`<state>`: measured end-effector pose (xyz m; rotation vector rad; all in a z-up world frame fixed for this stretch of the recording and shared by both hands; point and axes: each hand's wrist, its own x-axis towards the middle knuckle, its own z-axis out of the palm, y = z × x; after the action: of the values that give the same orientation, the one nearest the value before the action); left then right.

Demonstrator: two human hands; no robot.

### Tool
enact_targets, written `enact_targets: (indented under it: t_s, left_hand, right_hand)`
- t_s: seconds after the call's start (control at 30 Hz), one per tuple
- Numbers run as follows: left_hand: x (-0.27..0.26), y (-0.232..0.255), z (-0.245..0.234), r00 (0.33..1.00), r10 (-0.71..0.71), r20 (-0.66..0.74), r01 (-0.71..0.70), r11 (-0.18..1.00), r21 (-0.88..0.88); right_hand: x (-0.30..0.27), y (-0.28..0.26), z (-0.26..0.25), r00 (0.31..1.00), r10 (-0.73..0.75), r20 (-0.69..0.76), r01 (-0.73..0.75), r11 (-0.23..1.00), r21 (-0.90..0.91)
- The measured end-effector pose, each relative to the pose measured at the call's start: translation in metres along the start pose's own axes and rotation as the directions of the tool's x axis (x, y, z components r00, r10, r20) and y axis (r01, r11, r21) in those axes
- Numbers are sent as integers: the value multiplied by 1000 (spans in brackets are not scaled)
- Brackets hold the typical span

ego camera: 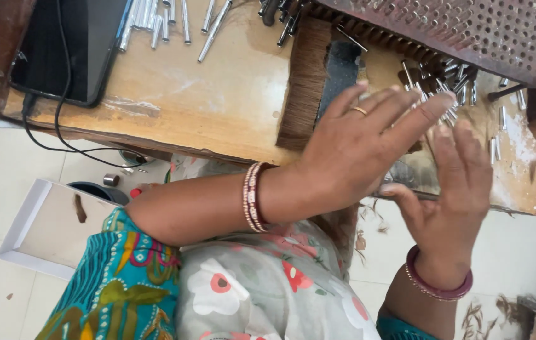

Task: The recorder is assembling makeup brushes by inserting bristles into ferrules and preparing them for handles.

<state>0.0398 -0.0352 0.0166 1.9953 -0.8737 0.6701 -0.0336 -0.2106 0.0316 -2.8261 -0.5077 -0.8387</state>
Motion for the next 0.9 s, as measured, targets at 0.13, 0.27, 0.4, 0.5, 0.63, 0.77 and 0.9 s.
enact_targets:
  t_s: [0.13,0.27,0.4,0.5,0.63,0.77,0.9]
  left_hand:
    - [-10,-11,-46,999,-39,-3,39,999,-8]
    - [-19,-20,-77,991,-76,-106,65,992,-108]
    - [-33,-34,-79,957,-134,-257,95,983,-157]
    - [-43,-48,-75,944,-185,-273,126,967,-220]
    - [-43,-59,-67,916,-241,-320,130,935,-331]
    - [-48,-61,-68,908,-312,-279,183,895,-406]
    - [-49,-63,-67,907,-321,-272,198,896,-398]
  right_hand:
    - [-14,-1,12,999,45,-17,-47,996,-71]
    - [-12,10,25,971,216,-102,-204,972,118]
    - [-16,21,46,946,323,-41,-302,918,257]
    - [-19,28,58,954,283,-100,-257,942,215]
    - [-18,19,55,952,274,-136,-239,944,227]
    - [-21,14,55,957,258,-130,-221,943,247]
    - [-24,29,63,942,315,-119,-276,924,263]
